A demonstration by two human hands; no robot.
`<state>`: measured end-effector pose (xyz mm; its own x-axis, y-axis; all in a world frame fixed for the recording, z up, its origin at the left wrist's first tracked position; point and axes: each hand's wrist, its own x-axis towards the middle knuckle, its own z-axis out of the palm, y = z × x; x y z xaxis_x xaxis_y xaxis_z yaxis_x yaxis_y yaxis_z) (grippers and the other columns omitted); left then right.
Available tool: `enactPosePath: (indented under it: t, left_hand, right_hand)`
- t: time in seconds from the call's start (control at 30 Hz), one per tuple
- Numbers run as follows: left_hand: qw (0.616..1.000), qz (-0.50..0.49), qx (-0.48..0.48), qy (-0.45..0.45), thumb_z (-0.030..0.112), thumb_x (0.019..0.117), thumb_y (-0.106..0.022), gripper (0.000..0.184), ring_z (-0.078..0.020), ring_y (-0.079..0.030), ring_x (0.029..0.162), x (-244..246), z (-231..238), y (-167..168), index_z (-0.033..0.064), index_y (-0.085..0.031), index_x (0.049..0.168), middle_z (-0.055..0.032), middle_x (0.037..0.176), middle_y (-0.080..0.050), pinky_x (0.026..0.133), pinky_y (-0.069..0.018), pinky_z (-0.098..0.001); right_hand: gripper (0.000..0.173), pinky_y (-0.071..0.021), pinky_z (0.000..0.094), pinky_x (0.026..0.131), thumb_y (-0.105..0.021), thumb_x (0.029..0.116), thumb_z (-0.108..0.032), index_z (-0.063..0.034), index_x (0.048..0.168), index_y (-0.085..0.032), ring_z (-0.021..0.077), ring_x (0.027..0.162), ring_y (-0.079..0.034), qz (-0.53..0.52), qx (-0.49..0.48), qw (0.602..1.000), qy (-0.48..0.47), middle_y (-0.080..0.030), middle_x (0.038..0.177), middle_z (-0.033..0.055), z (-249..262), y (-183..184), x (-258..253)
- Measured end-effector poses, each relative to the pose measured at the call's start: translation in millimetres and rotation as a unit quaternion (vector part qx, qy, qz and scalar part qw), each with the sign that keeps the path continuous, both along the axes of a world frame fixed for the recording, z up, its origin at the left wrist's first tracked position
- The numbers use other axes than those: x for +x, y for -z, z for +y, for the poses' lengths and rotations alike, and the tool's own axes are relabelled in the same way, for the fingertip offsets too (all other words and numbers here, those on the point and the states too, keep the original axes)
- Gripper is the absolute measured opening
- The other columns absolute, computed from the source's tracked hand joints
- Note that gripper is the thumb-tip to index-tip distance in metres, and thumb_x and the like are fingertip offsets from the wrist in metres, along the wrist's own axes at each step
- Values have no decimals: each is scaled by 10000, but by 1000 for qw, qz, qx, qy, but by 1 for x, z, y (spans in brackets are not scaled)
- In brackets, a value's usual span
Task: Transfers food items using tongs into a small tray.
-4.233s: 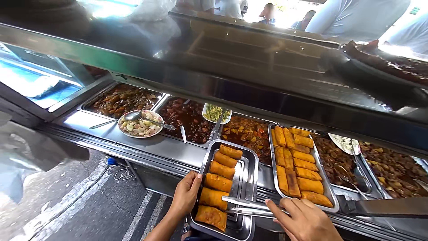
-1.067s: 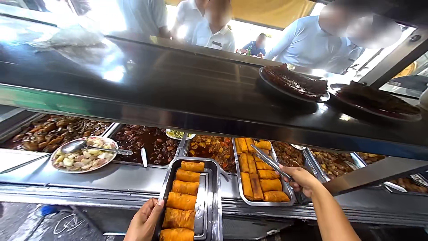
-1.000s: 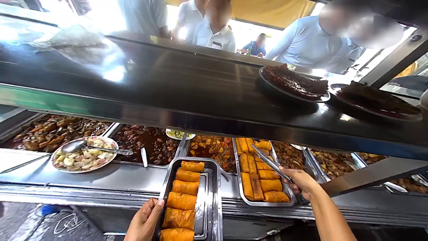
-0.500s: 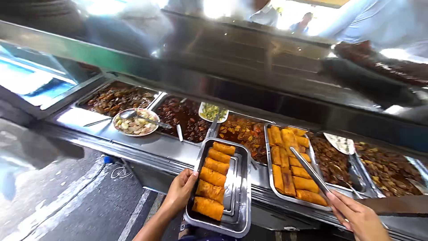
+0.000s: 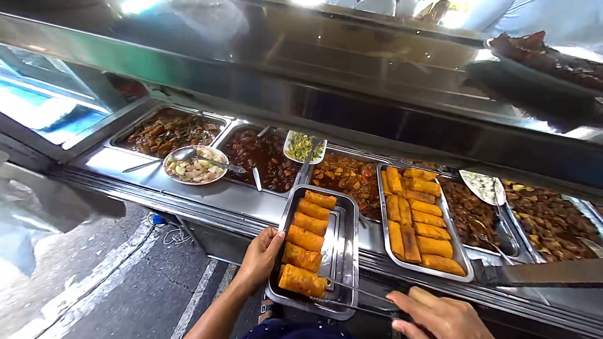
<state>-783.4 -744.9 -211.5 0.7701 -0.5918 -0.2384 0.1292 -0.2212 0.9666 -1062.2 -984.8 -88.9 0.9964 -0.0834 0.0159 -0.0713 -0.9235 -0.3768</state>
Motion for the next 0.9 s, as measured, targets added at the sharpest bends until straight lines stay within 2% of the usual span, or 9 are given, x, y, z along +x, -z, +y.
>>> enactPosePath:
  t: [0.17,0.27,0.43,0.53,0.63,0.67,0.8,0.9]
  left_hand:
    - [1000,-7,2,-5,291,1044,-508,248,-124,-606,622,0,0,3,93,-589,918,-7,677,-594,605,-520,-310]
    - [1000,-4,-8,-11,274,1042,-510,239,-123,-601,612,-2,0,3,89,-589,913,-9,670,-593,597,-518,-304]
    - [1000,6,-13,-13,265,1042,-511,239,-121,-590,611,-2,-1,2,90,-582,896,-11,668,-580,594,-506,-299]
    - [1000,10,-16,-11,261,1044,-509,239,-127,-600,615,-1,-1,2,86,-581,898,-19,676,-590,597,-517,-300]
    - [1000,8,-13,-8,269,1040,-513,242,-123,-588,606,1,-1,2,91,-577,890,-12,668,-577,591,-509,-301]
    - [1000,8,-13,-7,270,1040,-513,243,-123,-589,605,1,-1,3,91,-579,890,-12,667,-578,591,-510,-301]
    - [1000,13,-16,-4,270,1042,-513,245,-125,-596,605,3,-1,3,86,-581,896,-16,666,-584,590,-516,-301]
    - [1000,15,-12,-1,270,1042,-509,244,-120,-583,591,4,-1,2,90,-574,891,-7,654,-568,582,-506,-299]
  right_hand:
    - [330,-505,441,490,-551,1049,-330,-79,1147,-741,302,584,-645,1,-128,991,-32,-666,781,133,30,-12,4]
    - [340,-502,435,491,-536,1053,-336,-79,1153,-735,301,592,-647,11,-137,990,-26,-666,792,133,32,-13,4]
    - [383,-519,484,540,-589,1029,-387,-73,1199,-725,320,658,-671,64,-39,997,9,-690,868,157,24,-23,6]
    - [394,-531,497,574,-620,1019,-394,-58,1193,-730,313,693,-672,61,29,996,52,-698,883,158,14,-31,5]
    - [417,-579,569,784,-583,1037,-403,-40,1168,-740,341,909,-738,110,78,984,116,-755,1019,176,-2,-36,6]
    - [420,-565,585,800,-564,1041,-408,-41,1135,-746,345,923,-736,133,88,980,122,-759,1004,175,-9,-34,8]
    - [407,-531,543,720,-559,1031,-423,-74,1034,-769,284,801,-707,201,140,964,105,-735,837,130,-28,-18,26]
    - [396,-491,414,643,-569,1023,-437,-93,1004,-763,165,656,-607,255,197,942,95,-667,741,49,-38,-3,49]
